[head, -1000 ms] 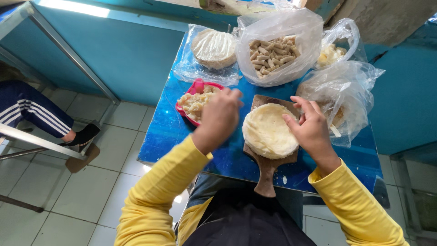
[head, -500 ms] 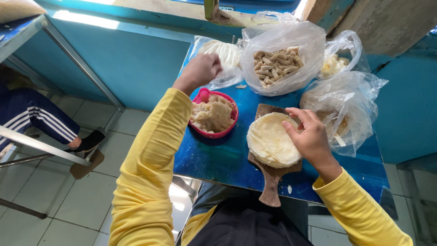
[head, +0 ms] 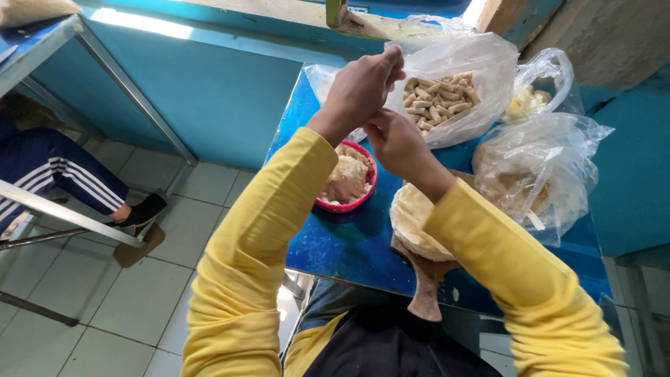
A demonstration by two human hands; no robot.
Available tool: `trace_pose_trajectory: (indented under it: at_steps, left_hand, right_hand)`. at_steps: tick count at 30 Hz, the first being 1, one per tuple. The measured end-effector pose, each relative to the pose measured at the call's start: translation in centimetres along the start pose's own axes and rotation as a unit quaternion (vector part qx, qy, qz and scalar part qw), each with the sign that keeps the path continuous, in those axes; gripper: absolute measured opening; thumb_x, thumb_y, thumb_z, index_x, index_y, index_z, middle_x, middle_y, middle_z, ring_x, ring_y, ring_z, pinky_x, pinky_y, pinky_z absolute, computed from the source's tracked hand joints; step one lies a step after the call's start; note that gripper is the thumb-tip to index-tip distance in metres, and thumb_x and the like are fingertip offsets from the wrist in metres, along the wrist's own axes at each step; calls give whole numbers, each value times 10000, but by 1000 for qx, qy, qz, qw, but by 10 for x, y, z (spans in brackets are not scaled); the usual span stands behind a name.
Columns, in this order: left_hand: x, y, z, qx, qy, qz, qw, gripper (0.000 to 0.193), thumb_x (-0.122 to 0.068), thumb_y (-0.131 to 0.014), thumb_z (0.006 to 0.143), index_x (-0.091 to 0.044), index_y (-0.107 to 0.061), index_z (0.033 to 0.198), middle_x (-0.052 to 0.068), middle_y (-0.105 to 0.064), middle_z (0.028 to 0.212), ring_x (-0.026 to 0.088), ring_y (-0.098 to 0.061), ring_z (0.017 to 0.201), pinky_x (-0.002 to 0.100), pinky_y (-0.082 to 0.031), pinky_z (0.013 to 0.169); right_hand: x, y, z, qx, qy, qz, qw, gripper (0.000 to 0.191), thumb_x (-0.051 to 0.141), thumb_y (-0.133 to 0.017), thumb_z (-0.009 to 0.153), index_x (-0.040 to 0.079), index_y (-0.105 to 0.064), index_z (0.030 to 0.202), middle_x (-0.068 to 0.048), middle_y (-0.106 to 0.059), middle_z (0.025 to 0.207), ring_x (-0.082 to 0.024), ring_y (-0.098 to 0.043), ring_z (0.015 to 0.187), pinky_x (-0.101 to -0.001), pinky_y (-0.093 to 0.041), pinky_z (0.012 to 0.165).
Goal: The person peels thin round sheets one at a time from a stack of pale discs resting on a wooden paddle on the table, folds each peeled sheet by hand, and places the folded pieces into a pink bowl. Bags of other food items sit on the table around the work area.
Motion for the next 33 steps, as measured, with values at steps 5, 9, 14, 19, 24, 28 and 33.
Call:
trace_pose_trajectory:
  at_steps: [5,9,14,19,24,28,33]
  left_hand:
    - [-20,14,-11,-4,-41,-53,998,169,-222,-734,943,-68,-665,947,133,-743,870,348,-722,796,445,-549,661]
    - [-19,27,-27,-8,-58,-79,995,228,-272,-766,929,-58,-690,953,128,-736,908,290,-730,795,401,-567,699]
    - [69,49,-45,-68,148,-55,985,275,-349,-714,961,-77,-708,1002,96,-760,991,221,-760,864,347,-588,753]
    - [154,34,-90,-80,337,-134,928,360,-387,-687,959,-65,-695,1118,87,-759,1064,178,-719,969,330,-578,801]
    - [172,-3,-121,-45,432,-281,856,609,-458,-714,920,-74,-539,1358,151,-689,1195,223,-666,996,390,-599,786]
    - [160,-27,-122,14,493,-313,812,846,-511,-684,882,-156,-266,1525,164,-614,1244,302,-666,1015,471,-602,818]
    - [140,-49,-101,-10,471,-546,693,933,-614,-700,773,-127,-336,1481,176,-563,1363,349,-667,1109,675,-602,850]
  right_hand:
    - [-37,-63,54,6,4,6,1000,372,210,-638,983,19,-553,1290,-204,-615,1280,-371,-582,1193,-472,-475,987]
    - [-31,-75,56,41,54,-160,985,553,269,-666,937,45,-521,1421,-225,-536,1429,-395,-499,1332,-492,-385,1098]
    - [-43,-63,55,83,-30,-202,975,569,265,-673,853,109,-588,1393,-190,-549,1450,-384,-480,1344,-454,-378,1114]
    - [-59,-37,63,5,-83,-83,993,430,144,-576,905,123,-652,1328,-149,-671,1298,-332,-603,1212,-423,-458,1022]
    - [-36,-25,74,-73,53,-136,987,252,101,-646,953,83,-708,1196,-131,-741,1126,-289,-699,1026,-404,-540,887]
    - [-65,-19,72,-116,-86,127,981,231,143,-742,975,18,-674,1157,-111,-732,1023,-233,-689,930,-376,-545,824]
    - [-45,-27,76,-35,22,217,975,379,124,-647,966,45,-576,1330,-65,-717,1170,-174,-688,1002,-343,-578,886]
Point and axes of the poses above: each hand's wrist, its own z-axis towards the middle knuckle, its own y-axis out of the back of the hand, x = y × z, the point moved 10 cm from there along z, towards the middle knuckle
